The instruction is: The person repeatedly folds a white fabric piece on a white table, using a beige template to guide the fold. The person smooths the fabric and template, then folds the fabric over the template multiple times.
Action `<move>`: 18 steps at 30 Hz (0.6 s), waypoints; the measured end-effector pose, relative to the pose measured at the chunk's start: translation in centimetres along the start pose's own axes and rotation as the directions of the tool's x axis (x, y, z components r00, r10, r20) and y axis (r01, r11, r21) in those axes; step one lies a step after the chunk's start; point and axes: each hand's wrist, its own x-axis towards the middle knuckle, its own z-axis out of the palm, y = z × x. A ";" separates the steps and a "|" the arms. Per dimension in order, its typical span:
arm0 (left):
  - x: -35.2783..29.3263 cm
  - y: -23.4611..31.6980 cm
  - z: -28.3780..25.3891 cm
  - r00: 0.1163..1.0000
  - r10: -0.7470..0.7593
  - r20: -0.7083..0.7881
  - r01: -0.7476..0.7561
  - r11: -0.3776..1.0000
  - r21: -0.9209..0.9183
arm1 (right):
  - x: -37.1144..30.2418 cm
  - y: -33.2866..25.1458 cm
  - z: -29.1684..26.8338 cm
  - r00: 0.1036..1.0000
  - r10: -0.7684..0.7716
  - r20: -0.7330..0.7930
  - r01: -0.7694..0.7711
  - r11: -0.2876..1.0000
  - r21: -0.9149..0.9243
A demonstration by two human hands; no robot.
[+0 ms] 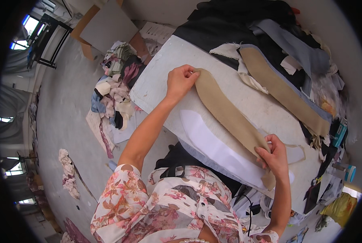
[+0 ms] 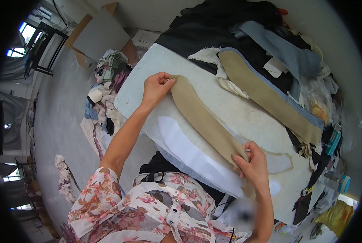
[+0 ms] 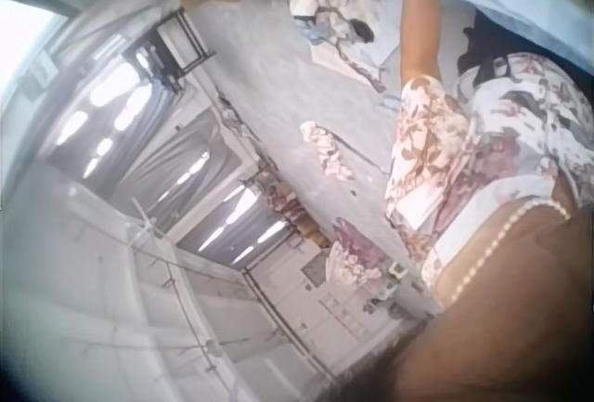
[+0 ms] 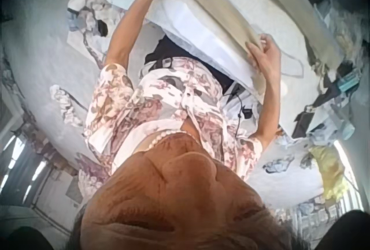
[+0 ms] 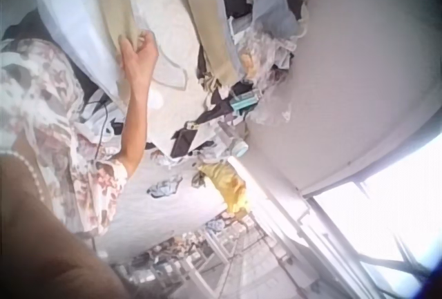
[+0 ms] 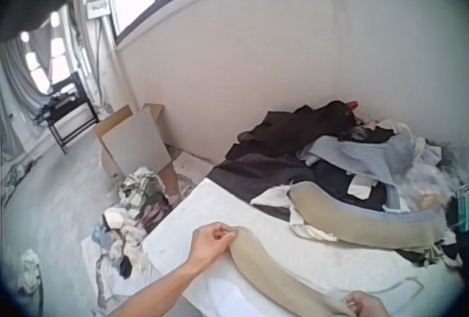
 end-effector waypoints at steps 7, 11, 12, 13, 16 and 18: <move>0.3 -0.7 0.3 1.000 0.030 -0.008 -0.030 0.998 0.048 | 0.1 0.2 -0.1 1.000 0.009 -0.025 -0.010 0.999 -0.035; -0.7 2.4 -0.4 1.000 0.005 -0.018 0.002 0.925 0.379 | 0.1 0.0 0.2 0.999 -0.003 -0.039 0.001 0.998 -0.068; -0.7 2.4 -0.3 0.988 0.147 -0.039 -0.121 0.913 0.390 | 0.1 -0.1 0.3 0.999 -0.015 -0.038 0.012 0.997 -0.076; -0.9 2.2 0.1 0.958 0.281 -0.057 -0.236 0.886 0.400 | 0.2 -0.2 0.3 0.999 -0.021 -0.038 0.018 0.996 -0.086; -0.8 1.8 2.2 0.870 0.482 0.101 -0.456 0.712 0.534 | 0.2 -0.4 0.2 0.999 -0.023 -0.024 0.020 0.994 -0.111; -1.0 1.2 3.4 0.859 0.460 0.224 -0.496 0.641 0.586 | 0.1 -0.4 0.0 0.999 -0.036 -0.026 0.033 0.992 -0.125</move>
